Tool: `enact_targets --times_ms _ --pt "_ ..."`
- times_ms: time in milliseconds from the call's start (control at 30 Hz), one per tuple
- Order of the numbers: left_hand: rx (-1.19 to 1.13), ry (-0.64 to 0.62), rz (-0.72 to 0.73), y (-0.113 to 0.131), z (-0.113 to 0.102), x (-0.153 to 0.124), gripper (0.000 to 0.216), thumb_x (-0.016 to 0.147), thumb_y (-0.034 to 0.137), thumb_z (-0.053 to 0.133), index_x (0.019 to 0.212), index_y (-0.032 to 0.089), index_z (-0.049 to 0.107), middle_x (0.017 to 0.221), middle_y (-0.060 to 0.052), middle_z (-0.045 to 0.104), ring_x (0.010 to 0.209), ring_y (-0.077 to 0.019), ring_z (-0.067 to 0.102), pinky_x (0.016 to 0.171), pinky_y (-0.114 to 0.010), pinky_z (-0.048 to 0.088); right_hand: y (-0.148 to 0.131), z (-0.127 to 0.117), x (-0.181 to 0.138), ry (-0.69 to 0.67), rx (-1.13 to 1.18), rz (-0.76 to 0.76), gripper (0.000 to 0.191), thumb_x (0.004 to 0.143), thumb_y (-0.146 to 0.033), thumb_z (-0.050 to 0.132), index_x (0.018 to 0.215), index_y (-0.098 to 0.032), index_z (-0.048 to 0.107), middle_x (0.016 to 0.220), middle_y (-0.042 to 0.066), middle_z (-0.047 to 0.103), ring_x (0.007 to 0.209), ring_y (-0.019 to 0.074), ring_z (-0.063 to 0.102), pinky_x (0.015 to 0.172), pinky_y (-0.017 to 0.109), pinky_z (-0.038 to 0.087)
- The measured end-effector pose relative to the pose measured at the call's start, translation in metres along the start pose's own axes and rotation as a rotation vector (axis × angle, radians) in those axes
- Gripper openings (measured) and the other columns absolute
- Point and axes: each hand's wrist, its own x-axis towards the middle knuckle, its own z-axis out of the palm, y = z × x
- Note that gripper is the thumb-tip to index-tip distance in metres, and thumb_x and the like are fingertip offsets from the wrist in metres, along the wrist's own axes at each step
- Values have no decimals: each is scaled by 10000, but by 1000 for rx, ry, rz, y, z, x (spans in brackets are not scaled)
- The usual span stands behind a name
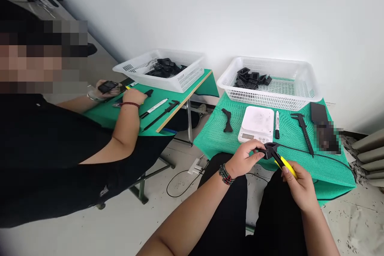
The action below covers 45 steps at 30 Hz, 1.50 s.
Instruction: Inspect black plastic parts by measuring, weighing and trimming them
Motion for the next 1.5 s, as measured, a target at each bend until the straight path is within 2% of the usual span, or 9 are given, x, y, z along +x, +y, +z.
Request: enact_targets --times_ms 267,533,667,800,1033,1200,1267,1367,1500 --pt "69 17 14 4 12 -30 470 930 635 598 878 180 706 877 -103 716 848 -227 634 829 -361 488 5 -5 -1 80 82 26 486 821 -664 733 730 -187 709 600 40 622 538 158 551 508 285 437" --pt "28 91 -124 26 11 -110 632 886 781 521 822 175 688 741 -62 646 726 -185 560 809 -357 448 2 -9 -30 333 582 67 381 770 -527 829 877 -170 752 623 24 615 569 149 568 513 277 455" --pt "-183 34 -209 43 4 -143 625 898 763 524 815 160 663 669 -29 550 655 -152 497 691 -313 430 -1 -13 -39 303 635 102 394 743 -548 822 831 -169 757 592 24 604 539 151 550 509 288 450" --pt "-370 -8 -245 57 -1 -155 563 876 695 641 821 134 653 718 -26 539 598 -105 450 577 -262 371 -5 -27 -43 247 676 208 407 708 -577 803 781 -185 720 551 -6 539 490 137 493 486 286 432" --pt "-389 17 -296 75 -6 -163 446 902 564 684 764 144 628 625 12 509 523 -77 399 501 -223 316 -14 -62 -61 415 629 271 372 647 -564 754 705 -214 643 521 -25 479 442 126 424 464 294 380" --pt "-338 -71 -338 79 -16 -178 303 891 440 727 795 173 620 529 82 384 468 -61 306 479 -208 294 -21 -79 -76 438 581 286 315 796 -524 646 753 -214 616 557 -21 471 458 123 421 492 302 378" --pt "-345 -36 -332 75 -23 -185 280 876 439 749 843 179 650 519 87 375 461 -64 301 478 -208 295 -23 -89 -80 522 580 293 315 870 -490 553 743 -207 611 558 -12 465 460 123 416 490 295 368" --pt "-416 152 -317 68 -34 -193 352 816 510 801 838 185 668 515 71 404 470 -75 331 474 -212 302 -27 -104 -87 625 611 309 363 954 -405 403 743 -205 621 574 2 454 475 130 410 491 293 365" --pt "-487 316 -362 65 -48 -197 423 756 568 837 789 181 670 534 45 443 482 -87 373 446 -209 310 -32 -111 -96 611 661 334 408 973 -373 328 757 -208 632 592 13 436 488 140 369 470 309 346"
